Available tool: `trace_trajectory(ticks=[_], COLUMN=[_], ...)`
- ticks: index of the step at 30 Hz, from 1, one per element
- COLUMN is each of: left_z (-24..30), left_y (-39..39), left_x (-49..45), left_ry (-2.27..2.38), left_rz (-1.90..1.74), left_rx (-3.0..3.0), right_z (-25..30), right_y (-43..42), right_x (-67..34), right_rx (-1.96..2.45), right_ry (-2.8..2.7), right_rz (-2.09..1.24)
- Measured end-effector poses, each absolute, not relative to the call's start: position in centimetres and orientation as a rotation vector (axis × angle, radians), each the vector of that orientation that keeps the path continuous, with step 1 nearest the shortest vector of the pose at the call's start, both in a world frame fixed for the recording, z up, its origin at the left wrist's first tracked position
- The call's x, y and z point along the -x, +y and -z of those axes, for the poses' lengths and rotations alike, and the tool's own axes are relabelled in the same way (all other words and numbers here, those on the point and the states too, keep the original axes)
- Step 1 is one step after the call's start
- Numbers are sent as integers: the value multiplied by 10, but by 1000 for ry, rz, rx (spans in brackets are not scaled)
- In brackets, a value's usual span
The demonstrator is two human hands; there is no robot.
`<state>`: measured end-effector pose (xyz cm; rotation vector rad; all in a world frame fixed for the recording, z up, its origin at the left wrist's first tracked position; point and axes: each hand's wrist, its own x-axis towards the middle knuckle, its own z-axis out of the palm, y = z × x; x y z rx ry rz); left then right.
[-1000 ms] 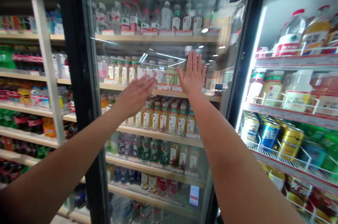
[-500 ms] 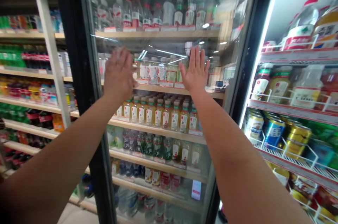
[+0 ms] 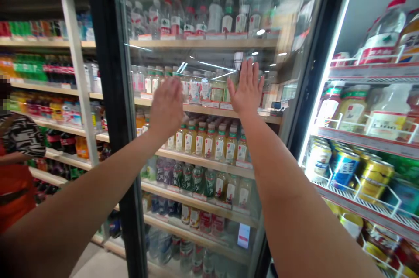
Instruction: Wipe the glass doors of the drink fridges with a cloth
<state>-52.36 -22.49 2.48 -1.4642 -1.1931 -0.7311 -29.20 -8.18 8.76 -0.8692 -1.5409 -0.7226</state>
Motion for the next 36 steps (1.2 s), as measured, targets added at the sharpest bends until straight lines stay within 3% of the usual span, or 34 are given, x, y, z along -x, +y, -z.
trace_trajectory(ticks=[4, 6, 8, 10, 15, 17, 21, 26, 28, 32, 36], left_z=[-33, -56, -76, -81, -72, -82, -90, -72, -76, -79, -63], left_y=[-220, -214, -205, -197, -198, -200, -197, -198, -201, -204, -204], left_x=[524, 533, 538, 531, 501, 504, 513, 500, 502, 509, 503], left_ry=[-853, -929, -1124, -1201, -894, -973, -1262, -891, -920, -1144, -899], left_rz=[248, 399, 894, 1146, 288, 386, 978, 277, 322, 859, 345], left_rx=[1912, 1823, 1470, 1238, 1846, 1758, 1265, 1807, 1741, 1343, 1731], right_z=[-87, -87, -87, -87, -85, -84, -83, -81, -80, -79, -79], right_y=[-77, -75, -74, -73, -70, -70, -70, -67, -66, -66, -66], right_x=[293, 293, 293, 293, 291, 291, 292, 292, 292, 292, 291], right_rx=[822, 798, 805, 819, 742, 725, 744, 702, 692, 703, 701], right_ry=[-1537, -1532, -1530, -1525, -1484, -1473, -1464, -1463, -1447, -1426, -1424], right_rz=[698, 691, 697, 712, 754, 758, 750, 724, 721, 729, 729])
